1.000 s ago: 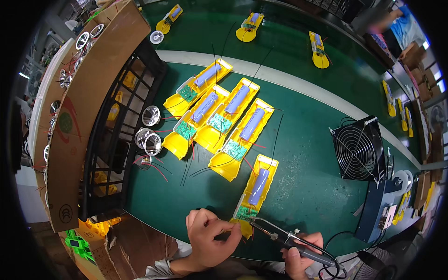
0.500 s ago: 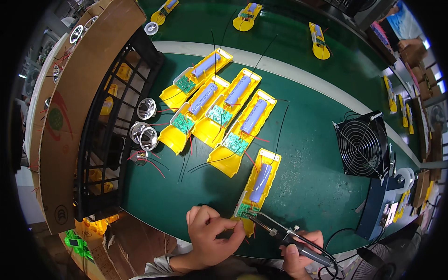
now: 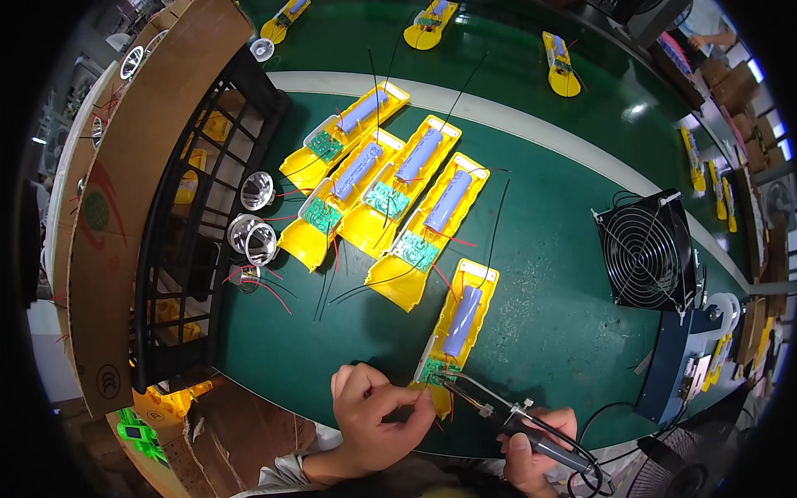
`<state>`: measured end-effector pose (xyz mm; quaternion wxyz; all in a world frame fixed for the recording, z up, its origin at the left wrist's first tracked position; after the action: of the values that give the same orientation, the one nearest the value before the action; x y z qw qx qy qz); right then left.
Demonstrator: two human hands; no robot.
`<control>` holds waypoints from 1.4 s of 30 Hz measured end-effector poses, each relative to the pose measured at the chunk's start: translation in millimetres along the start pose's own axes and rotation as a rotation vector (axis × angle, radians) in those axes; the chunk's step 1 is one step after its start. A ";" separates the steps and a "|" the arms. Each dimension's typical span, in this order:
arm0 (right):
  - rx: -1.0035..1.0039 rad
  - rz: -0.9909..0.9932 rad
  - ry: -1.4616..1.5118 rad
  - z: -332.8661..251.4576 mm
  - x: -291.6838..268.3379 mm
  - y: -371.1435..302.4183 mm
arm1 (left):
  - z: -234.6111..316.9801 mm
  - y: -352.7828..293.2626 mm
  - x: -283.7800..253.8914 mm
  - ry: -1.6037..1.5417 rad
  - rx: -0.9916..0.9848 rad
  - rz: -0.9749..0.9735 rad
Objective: The person solders wires onto circuit boards inside flashlight casings using a soldering iron and places the assembled flashlights onto a conveyor belt by hand.
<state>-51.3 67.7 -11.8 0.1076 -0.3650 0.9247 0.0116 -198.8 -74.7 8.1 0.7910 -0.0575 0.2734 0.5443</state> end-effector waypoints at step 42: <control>0.046 0.099 0.068 -5.8 3.2 4.4 | -0.2 1.3 0.9 -0.009 -0.018 -0.032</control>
<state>-57.7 68.2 -7.1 0.0838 -0.3162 0.9448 -0.0166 -199.8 -73.5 7.8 0.8003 -0.0665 0.2641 0.5341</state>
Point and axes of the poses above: each hand's wrist, its own y-axis towards the middle knuckle, its own x-axis out of the palm, z = x × y, the point moved 6 cm from there along y, towards the middle knuckle, and after that the axes turned 7 degrees about -y, right-handed, at the moved point
